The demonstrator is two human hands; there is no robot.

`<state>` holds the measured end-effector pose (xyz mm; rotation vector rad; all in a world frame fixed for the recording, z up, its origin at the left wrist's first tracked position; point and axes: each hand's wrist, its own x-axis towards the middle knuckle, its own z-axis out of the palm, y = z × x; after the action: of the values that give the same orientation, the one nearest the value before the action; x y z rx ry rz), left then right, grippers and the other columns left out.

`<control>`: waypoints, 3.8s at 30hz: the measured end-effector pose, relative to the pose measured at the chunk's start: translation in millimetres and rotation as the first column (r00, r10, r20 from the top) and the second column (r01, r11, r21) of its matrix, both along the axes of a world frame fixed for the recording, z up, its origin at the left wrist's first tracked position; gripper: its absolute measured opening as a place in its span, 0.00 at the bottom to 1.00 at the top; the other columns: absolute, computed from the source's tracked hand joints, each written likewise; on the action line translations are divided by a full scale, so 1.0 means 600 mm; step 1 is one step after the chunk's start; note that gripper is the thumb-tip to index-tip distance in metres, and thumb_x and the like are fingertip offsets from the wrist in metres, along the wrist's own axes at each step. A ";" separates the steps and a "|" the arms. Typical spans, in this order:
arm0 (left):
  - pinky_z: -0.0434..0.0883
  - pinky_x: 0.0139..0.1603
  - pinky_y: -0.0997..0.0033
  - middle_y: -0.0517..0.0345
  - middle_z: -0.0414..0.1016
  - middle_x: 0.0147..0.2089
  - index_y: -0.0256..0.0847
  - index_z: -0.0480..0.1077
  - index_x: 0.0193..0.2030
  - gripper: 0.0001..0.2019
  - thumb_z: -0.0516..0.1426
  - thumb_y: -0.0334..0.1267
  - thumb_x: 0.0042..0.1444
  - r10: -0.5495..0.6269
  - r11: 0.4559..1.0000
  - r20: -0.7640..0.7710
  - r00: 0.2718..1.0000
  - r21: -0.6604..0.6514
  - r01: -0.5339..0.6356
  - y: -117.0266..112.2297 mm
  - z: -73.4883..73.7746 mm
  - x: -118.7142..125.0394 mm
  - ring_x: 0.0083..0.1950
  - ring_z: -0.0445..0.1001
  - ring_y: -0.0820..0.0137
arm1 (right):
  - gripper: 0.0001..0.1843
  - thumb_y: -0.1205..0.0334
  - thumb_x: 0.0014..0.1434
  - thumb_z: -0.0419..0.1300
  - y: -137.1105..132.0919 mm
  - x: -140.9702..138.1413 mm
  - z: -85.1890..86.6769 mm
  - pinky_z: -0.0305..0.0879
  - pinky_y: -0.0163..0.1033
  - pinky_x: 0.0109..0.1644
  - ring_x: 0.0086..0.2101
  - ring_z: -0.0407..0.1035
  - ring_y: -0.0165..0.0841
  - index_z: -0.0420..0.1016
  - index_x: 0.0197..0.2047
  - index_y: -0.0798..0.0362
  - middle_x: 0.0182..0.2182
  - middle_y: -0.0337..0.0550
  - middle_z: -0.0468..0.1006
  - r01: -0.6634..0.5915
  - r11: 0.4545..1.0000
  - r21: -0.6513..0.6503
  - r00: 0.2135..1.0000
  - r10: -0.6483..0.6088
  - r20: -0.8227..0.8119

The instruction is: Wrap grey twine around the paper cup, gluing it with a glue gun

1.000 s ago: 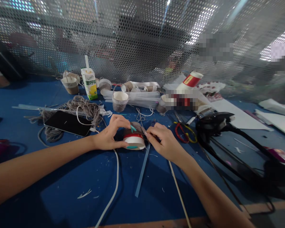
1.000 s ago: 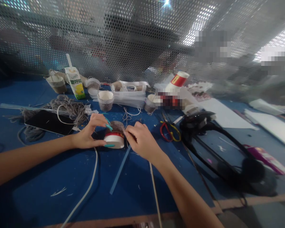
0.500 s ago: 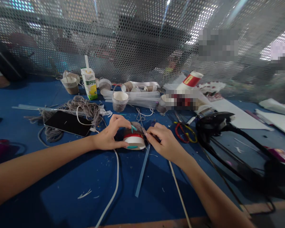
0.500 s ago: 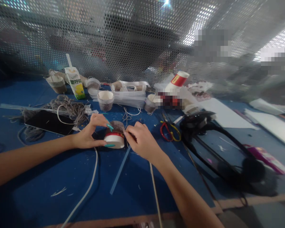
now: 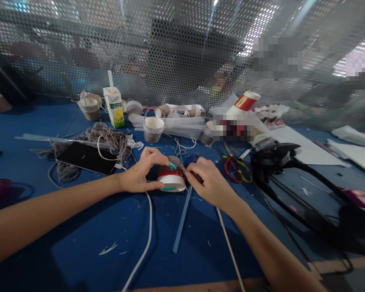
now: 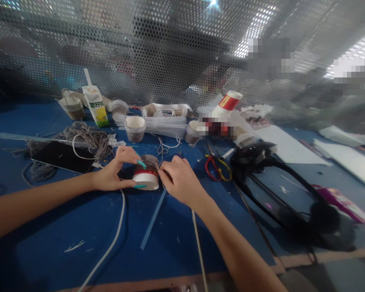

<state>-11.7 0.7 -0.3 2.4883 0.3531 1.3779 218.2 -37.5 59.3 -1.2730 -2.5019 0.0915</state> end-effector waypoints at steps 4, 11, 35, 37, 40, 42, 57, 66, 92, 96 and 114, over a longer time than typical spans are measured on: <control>0.67 0.55 0.51 0.48 0.63 0.52 0.46 0.57 0.57 0.27 0.62 0.50 0.55 -0.001 1.000 0.037 0.999 -0.022 0.002 0.005 -0.005 0.000 0.55 0.65 0.58 | 0.13 0.64 0.65 0.49 -0.001 0.000 0.000 0.54 0.41 0.36 0.30 0.61 0.35 0.65 0.28 0.52 0.22 0.40 0.65 -0.008 1.000 0.007 1.000 0.007 0.007; 0.62 0.64 0.39 0.38 0.55 0.64 0.44 0.47 0.66 0.44 0.66 0.51 0.48 -0.034 0.952 -0.049 0.998 -0.305 0.017 0.010 -0.007 -0.004 0.67 0.58 0.47 | 0.15 0.63 0.66 0.49 -0.002 0.000 -0.002 0.53 0.42 0.36 0.30 0.61 0.36 0.63 0.27 0.51 0.20 0.40 0.65 -0.003 1.000 -0.016 1.000 0.004 0.017; 0.76 0.51 0.47 0.48 0.54 0.55 0.49 0.51 0.68 0.44 0.63 0.34 0.43 -0.138 0.899 -0.067 0.988 -0.427 0.097 0.001 0.009 -0.009 0.59 0.60 0.54 | 0.15 0.61 0.66 0.49 -0.009 0.002 0.008 0.55 0.44 0.40 0.34 0.60 0.36 0.61 0.26 0.50 0.23 0.40 0.66 -0.072 0.997 -0.005 0.981 0.070 -0.181; 0.76 0.51 0.48 0.48 0.53 0.55 0.48 0.53 0.66 0.43 0.64 0.35 0.43 -0.141 0.897 -0.051 0.989 -0.429 0.106 0.001 0.008 -0.008 0.60 0.59 0.53 | 0.15 0.61 0.66 0.49 -0.009 0.001 0.007 0.55 0.44 0.40 0.35 0.60 0.37 0.61 0.26 0.50 0.24 0.41 0.67 -0.077 0.997 0.013 0.985 0.078 -0.157; 0.75 0.54 0.47 0.47 0.53 0.55 0.46 0.55 0.64 0.40 0.64 0.35 0.43 -0.154 0.886 -0.010 0.988 -0.445 0.134 0.002 0.007 -0.007 0.61 0.59 0.53 | 0.15 0.61 0.67 0.48 -0.010 0.000 0.007 0.54 0.44 0.40 0.35 0.60 0.38 0.61 0.26 0.50 0.24 0.42 0.67 -0.089 0.994 0.060 0.989 0.095 -0.111; 0.74 0.55 0.46 0.46 0.53 0.57 0.45 0.55 0.63 0.39 0.64 0.35 0.43 -0.174 0.873 0.016 0.985 -0.460 0.161 0.003 0.005 -0.007 0.62 0.59 0.52 | 0.16 0.62 0.67 0.48 -0.010 -0.001 0.007 0.53 0.45 0.40 0.36 0.59 0.38 0.62 0.26 0.50 0.23 0.42 0.68 -0.094 0.992 0.087 0.992 0.101 -0.078; 0.69 0.61 0.42 0.41 0.53 0.62 0.44 0.54 0.61 0.40 0.66 0.35 0.42 -0.236 0.850 0.038 0.971 -0.477 0.225 0.003 0.002 -0.006 0.66 0.61 0.49 | 0.17 0.61 0.68 0.48 -0.012 0.000 0.004 0.54 0.45 0.41 0.36 0.60 0.39 0.63 0.26 0.49 0.23 0.43 0.69 -0.066 0.968 0.240 0.993 0.087 -0.076; 0.65 0.65 0.42 0.40 0.51 0.64 0.44 0.51 0.62 0.40 0.63 0.32 0.42 -0.204 0.840 0.114 0.972 -0.490 0.234 0.006 -0.004 -0.004 0.68 0.57 0.48 | 0.13 0.59 0.68 0.45 -0.013 0.014 0.006 0.64 0.44 0.41 0.34 0.69 0.37 0.70 0.40 0.51 0.36 0.47 0.77 0.078 0.974 0.214 0.936 0.003 -0.352; 0.71 0.60 0.48 0.45 0.57 0.61 0.48 0.48 0.60 0.40 0.59 0.24 0.42 -0.191 0.801 0.262 0.946 -0.515 0.304 0.008 -0.006 0.003 0.63 0.67 0.53 | 0.20 0.57 0.67 0.51 -0.026 0.001 -0.022 0.57 0.31 0.14 0.12 0.57 0.21 0.73 0.25 0.52 0.25 0.38 0.80 -0.192 0.975 -0.112 0.578 0.021 -0.816; 0.71 0.59 0.47 0.47 0.60 0.59 0.49 0.48 0.59 0.39 0.60 0.24 0.42 -0.192 0.782 0.273 0.943 -0.537 0.315 0.008 -0.006 0.002 0.61 0.69 0.54 | 0.22 0.54 0.65 0.52 -0.025 -0.007 -0.022 0.51 0.32 0.12 0.11 0.56 0.21 0.72 0.22 0.53 0.26 0.43 0.83 -0.068 0.997 -0.044 0.453 -0.008 -0.891; 0.68 0.63 0.47 0.47 0.57 0.60 0.48 0.50 0.58 0.37 0.60 0.25 0.42 -0.143 0.789 0.245 0.959 -0.556 0.260 0.006 0.000 0.003 0.63 0.66 0.54 | 0.17 0.55 0.68 0.48 -0.037 -0.015 -0.024 0.61 0.33 0.21 0.16 0.59 0.23 0.75 0.40 0.52 0.26 0.38 0.75 -0.256 0.944 -0.207 0.733 0.049 -0.679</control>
<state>-9.7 4.4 -0.5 1.8129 0.3839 1.1784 209.2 -60.0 45.1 -0.8880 -1.9779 0.8349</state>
